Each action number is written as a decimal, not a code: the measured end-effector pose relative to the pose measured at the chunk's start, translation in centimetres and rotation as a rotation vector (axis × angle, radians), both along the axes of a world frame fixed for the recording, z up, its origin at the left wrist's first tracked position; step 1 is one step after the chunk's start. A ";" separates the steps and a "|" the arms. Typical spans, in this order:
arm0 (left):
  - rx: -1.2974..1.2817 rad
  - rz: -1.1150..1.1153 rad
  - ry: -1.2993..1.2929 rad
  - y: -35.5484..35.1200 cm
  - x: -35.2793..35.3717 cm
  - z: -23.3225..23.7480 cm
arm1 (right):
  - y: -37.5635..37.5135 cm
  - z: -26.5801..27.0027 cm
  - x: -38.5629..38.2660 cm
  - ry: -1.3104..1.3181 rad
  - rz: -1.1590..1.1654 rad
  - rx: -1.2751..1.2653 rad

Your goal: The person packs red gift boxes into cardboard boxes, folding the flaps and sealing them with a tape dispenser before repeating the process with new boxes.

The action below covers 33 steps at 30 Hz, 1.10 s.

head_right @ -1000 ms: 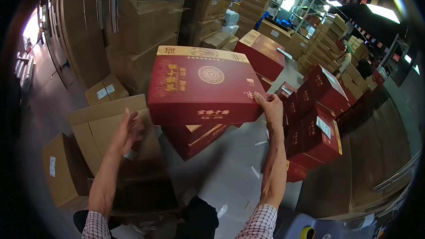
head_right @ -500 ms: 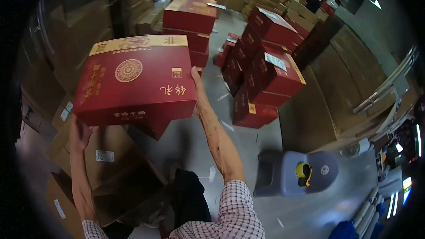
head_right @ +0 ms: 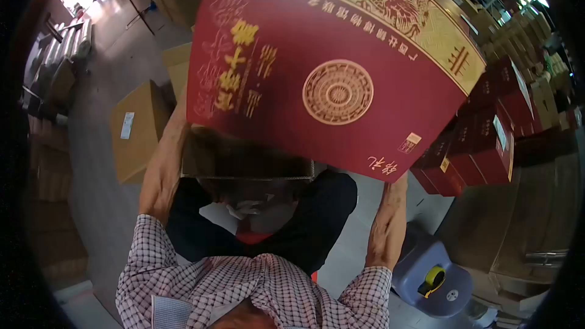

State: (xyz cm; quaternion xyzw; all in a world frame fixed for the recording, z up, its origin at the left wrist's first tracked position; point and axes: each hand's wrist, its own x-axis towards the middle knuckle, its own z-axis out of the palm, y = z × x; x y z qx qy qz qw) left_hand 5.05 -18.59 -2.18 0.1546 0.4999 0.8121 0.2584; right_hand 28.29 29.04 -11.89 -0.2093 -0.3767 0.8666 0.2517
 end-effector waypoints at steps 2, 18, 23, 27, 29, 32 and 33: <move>-0.176 -0.010 0.061 -2.9 1.8 1.6 | -1.2 0.0 -0.6 -0.025 0.000 0.010; 0.335 0.154 -0.148 -11.8 2.2 -17.7 | -9.6 -4.1 -1.5 -0.267 0.075 0.182; 0.320 0.220 -0.147 -12.1 1.6 -14.9 | -12.4 -2.3 9.5 -0.407 0.064 0.298; 0.294 0.281 -0.173 -13.0 1.7 -14.6 | -14.0 -1.9 8.9 -0.451 0.140 0.364; 0.278 0.324 -0.186 -13.6 1.7 -16.1 | -14.3 -3.3 3.2 -0.421 0.203 0.381; 0.221 0.419 -0.207 -16.0 2.5 -21.4 | -15.3 -6.4 -3.1 -0.342 0.286 0.385; 0.201 0.434 -0.218 -16.8 2.6 -23.1 | -15.8 -7.2 -4.0 -0.326 0.295 0.396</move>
